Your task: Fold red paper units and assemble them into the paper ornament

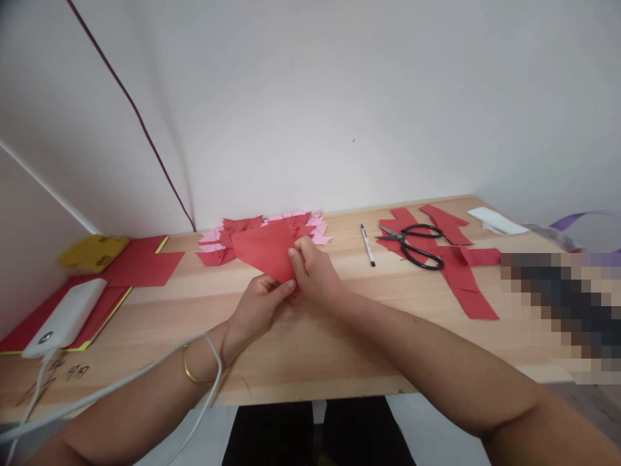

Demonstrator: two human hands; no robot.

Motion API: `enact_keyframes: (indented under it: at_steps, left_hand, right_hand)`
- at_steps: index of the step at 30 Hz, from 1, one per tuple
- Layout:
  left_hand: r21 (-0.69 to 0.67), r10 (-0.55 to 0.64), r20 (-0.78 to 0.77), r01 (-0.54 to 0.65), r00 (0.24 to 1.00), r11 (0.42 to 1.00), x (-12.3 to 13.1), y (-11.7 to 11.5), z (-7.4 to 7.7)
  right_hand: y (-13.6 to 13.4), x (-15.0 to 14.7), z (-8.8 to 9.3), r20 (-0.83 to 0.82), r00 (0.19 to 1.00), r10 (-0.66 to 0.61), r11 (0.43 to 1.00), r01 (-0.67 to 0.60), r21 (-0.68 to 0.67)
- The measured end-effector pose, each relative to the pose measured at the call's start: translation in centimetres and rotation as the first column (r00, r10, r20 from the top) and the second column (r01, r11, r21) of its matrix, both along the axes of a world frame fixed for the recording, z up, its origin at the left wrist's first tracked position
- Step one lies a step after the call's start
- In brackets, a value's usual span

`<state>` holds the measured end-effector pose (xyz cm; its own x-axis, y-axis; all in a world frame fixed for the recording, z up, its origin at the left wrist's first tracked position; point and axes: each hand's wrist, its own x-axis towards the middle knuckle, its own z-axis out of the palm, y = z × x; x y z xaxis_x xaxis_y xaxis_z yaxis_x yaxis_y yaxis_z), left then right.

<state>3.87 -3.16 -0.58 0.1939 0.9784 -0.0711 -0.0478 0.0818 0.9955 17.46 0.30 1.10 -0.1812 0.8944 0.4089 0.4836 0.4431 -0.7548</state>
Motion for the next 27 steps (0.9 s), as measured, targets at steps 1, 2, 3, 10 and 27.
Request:
enact_keyframes:
  at_steps: [1,2,3,10,27]
  left_hand:
    - [-0.012,0.016,0.048,-0.015,0.999,1.0,0.0,0.1,-0.1]
    - [-0.021,0.042,0.094,-0.04,0.995,0.999,0.1,0.2,-0.1]
    - [-0.029,0.078,0.135,-0.074,0.988,0.997,0.1,0.2,-0.1]
    - [-0.049,0.243,0.29,-0.239,0.926,0.97,-1.5,1.3,0.8]
    - [0.033,0.424,0.225,-0.442,0.877,0.897,-5.8,4.0,2.3]
  right_hand:
    - [0.0,0.0,0.0,0.008,1.0,0.005,1.0,-0.004,-0.005]
    - [0.0,-0.1,0.1,0.014,1.0,0.007,1.0,-0.007,-0.008]
    - [0.1,-0.1,0.1,0.019,1.0,0.004,1.0,-0.004,-0.005]
    - [0.5,0.1,0.0,0.044,0.999,-0.003,1.0,0.003,0.011]
    - [1.9,1.8,-0.6,0.189,0.982,0.006,0.998,0.006,-0.061]
